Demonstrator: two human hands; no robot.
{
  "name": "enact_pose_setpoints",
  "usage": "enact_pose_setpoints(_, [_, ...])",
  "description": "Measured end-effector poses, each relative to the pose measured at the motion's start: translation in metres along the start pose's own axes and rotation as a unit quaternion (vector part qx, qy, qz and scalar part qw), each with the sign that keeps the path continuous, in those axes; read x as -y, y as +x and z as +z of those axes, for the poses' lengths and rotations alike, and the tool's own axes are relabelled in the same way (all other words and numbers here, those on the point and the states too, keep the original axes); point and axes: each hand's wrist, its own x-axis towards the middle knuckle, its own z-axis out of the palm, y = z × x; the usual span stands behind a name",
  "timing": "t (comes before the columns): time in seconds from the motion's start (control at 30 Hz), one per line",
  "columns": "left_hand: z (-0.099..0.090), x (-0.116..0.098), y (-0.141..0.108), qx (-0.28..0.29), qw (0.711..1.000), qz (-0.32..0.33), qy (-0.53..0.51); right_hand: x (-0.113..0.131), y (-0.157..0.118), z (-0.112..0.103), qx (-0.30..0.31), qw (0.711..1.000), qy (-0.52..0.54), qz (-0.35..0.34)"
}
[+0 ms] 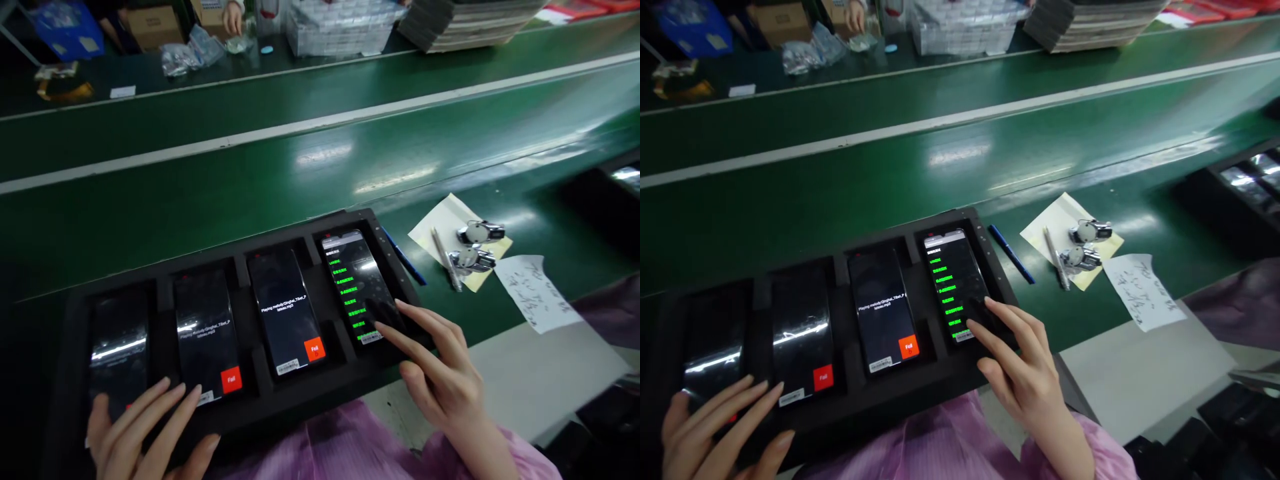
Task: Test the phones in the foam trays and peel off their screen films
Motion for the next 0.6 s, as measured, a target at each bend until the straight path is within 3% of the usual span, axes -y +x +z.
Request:
enact_pose_setpoints(0.13, [-0.008, -0.002, 0.002, 0.013, 1.000, 0.024, -0.010, 0.002, -0.001, -0.002, 0.014, 1.000, -0.012, 0.010])
enact_pose_setpoints(0.2, [-0.015, 0.004, -0.002, 0.029, 0.999, 0.023, -0.002, 0.007, -0.001, -0.004, -0.009, 0.999, -0.012, 0.028])
enact_pose_setpoints(0.33, [-0.029, 0.025, -0.019, 0.006, 0.999, -0.027, 0.042, 0.018, 0.007, 0.002, -0.074, 0.997, -0.005, 0.009])
enact_pose_setpoints(0.47, [-0.040, 0.047, -0.039, -0.027, 0.993, -0.071, 0.086, 0.027, 0.026, 0.018, -0.069, 0.996, 0.025, -0.052])
enact_pose_setpoints(0.6, [-0.040, 0.061, -0.049, -0.020, 0.990, -0.109, 0.090, 0.026, 0.041, 0.032, -0.062, 0.996, 0.028, -0.056])
